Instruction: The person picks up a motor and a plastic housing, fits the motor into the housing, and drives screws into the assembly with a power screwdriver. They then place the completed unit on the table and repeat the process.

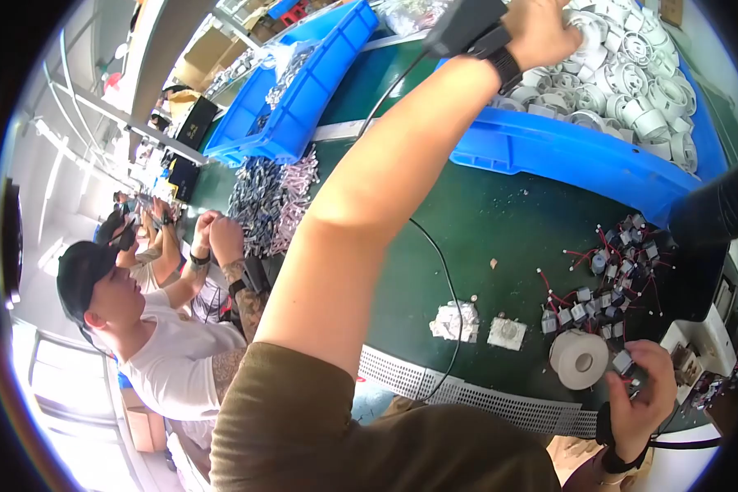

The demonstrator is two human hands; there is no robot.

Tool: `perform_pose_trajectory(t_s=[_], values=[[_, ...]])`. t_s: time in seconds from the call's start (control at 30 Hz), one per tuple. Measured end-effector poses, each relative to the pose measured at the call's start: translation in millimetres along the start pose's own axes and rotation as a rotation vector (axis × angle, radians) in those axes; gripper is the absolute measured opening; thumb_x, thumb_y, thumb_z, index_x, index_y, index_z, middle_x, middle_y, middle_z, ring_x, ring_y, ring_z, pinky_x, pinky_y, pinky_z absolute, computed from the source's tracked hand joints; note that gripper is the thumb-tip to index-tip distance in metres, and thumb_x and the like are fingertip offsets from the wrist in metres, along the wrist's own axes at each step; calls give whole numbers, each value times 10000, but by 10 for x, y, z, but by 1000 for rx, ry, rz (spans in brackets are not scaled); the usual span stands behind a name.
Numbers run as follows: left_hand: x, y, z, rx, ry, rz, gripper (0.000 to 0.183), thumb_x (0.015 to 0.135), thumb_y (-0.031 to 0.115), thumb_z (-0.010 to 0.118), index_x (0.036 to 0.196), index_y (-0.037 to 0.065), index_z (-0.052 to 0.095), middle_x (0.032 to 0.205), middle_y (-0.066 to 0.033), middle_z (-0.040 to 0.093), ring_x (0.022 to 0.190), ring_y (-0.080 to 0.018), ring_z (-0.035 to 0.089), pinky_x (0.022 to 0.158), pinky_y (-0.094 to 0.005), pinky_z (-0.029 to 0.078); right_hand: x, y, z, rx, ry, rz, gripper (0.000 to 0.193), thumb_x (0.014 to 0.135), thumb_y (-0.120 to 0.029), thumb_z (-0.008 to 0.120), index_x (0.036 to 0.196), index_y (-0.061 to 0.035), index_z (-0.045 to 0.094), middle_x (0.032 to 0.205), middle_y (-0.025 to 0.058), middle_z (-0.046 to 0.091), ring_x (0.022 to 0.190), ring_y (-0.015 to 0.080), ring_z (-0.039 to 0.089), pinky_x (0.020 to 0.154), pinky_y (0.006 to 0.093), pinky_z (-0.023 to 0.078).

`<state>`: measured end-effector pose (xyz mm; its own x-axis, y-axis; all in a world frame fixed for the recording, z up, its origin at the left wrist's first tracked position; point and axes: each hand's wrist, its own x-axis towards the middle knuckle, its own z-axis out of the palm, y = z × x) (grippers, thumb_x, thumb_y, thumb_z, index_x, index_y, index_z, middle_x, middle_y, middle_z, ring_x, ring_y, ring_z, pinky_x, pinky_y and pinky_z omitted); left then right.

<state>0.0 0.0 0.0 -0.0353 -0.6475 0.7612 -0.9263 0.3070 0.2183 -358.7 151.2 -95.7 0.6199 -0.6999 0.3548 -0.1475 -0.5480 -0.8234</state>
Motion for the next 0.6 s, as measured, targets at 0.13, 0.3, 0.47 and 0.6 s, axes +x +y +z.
perform_pose_trajectory(t_s=[0.13,0.3,0.47,0.6], values=[[-400,419,-483,-331,-49,-135,352,770,125,558,1116,74,599,771,-140,655,656,-249,638,629,-357,532,-59,1,-45,-93,132,-11,353,671,52,672,992,14,528,1014,159,570,956,259,545,872,341,413],[-1188,1108,-900,-1052,-417,-426,303,831,7,485,1127,23,549,849,-94,646,566,-124,621,516,-239,522,-196,-124,18,-31,192,-33,338,701,17,683,999,8,523,1024,158,566,970,254,539,875,344,409],[-1860,1760,-578,-1164,-580,-559,270,818,20,494,1085,-6,524,864,-153,630,522,-179,637,437,-285,507,-202,-125,150,364,128,-36,357,764,-55,666,1068,-10,484,1011,120,542,853,181,520,774,289,426],[-2023,1979,-407,-1251,-529,-652,373,810,64,551,1154,-50,467,924,-188,608,576,-187,641,495,-294,513,-223,-42,196,677,288,197,303,841,-59,596,1110,-20,463,1047,97,519,784,111,491,693,224,410]])
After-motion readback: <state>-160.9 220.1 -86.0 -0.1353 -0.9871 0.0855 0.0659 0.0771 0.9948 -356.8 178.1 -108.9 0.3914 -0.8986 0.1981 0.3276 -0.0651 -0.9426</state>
